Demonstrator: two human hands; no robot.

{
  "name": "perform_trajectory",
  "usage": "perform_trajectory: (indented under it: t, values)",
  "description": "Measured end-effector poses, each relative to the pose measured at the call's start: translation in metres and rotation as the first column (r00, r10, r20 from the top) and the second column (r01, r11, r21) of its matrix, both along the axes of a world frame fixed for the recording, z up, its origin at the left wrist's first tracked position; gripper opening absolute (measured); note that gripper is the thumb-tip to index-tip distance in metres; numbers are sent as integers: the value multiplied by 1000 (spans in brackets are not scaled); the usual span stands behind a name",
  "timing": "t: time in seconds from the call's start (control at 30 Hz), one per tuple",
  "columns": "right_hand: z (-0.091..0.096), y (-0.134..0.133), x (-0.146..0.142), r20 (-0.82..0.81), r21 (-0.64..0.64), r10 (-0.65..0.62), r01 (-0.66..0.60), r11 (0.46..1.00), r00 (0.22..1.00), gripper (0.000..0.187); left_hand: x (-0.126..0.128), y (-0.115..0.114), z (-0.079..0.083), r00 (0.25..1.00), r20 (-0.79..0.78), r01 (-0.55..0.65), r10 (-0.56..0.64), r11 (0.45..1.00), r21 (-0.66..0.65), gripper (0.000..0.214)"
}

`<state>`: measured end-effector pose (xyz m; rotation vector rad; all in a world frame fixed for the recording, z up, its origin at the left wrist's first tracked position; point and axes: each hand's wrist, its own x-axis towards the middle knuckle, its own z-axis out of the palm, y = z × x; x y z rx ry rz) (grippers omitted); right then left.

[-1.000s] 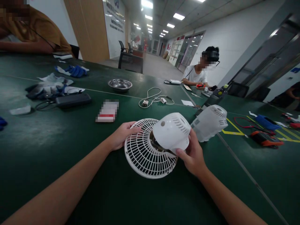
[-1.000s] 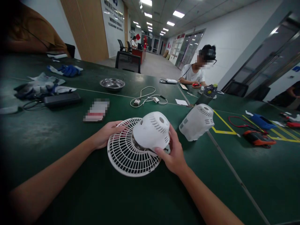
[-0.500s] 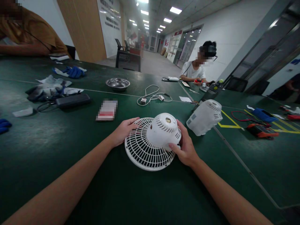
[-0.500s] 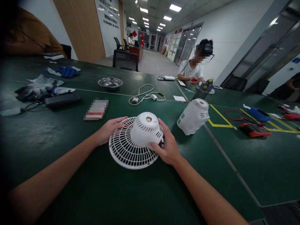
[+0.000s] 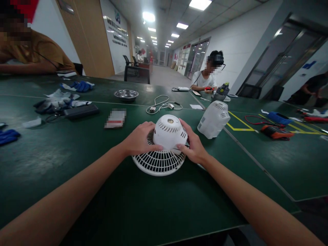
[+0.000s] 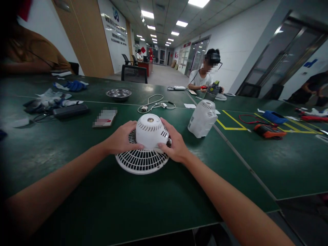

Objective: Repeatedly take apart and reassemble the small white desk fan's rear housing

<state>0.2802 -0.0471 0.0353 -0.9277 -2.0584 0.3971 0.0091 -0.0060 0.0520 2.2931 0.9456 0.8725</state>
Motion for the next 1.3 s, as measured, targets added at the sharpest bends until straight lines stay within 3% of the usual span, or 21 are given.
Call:
perform_trajectory:
  t: [0.23,0.6,0.87,0.97,1.07,1.13,1.2,1.3]
  values:
    - [8,-8,-7,44,-42,-32,33,999,999,102,-4,-2,-2,998,55,34,-33,999,-24,62]
    - [0,-8,-10,64,60,-94,90,994,993,100,-4,1,-4,993,-120,25,-13,995,98,70]
    - [-1,-9,-13,109,106,-172,161,981,979,102,-1,-5,-7,975,-202,-71,95,990,124,67]
    - [0,-9,-12,139,121,-227,211,970,964,104,4,-9,-10,979,-118,-145,164,977,160,58]
    - [2,-9,-8,180,123,-188,167,978,966,101,5,-9,-15,983,30,-181,178,974,134,52]
    - [3,-10,-4,179,72,-116,105,992,977,95,3,-6,-20,996,44,-81,76,991,104,62]
    - [4,-11,-1,154,7,-54,53,999,987,92,0,-2,-24,999,9,41,-42,995,90,88]
    - [4,-9,1,126,-47,18,-12,999,992,94,1,0,-29,999,-20,38,-35,989,146,121]
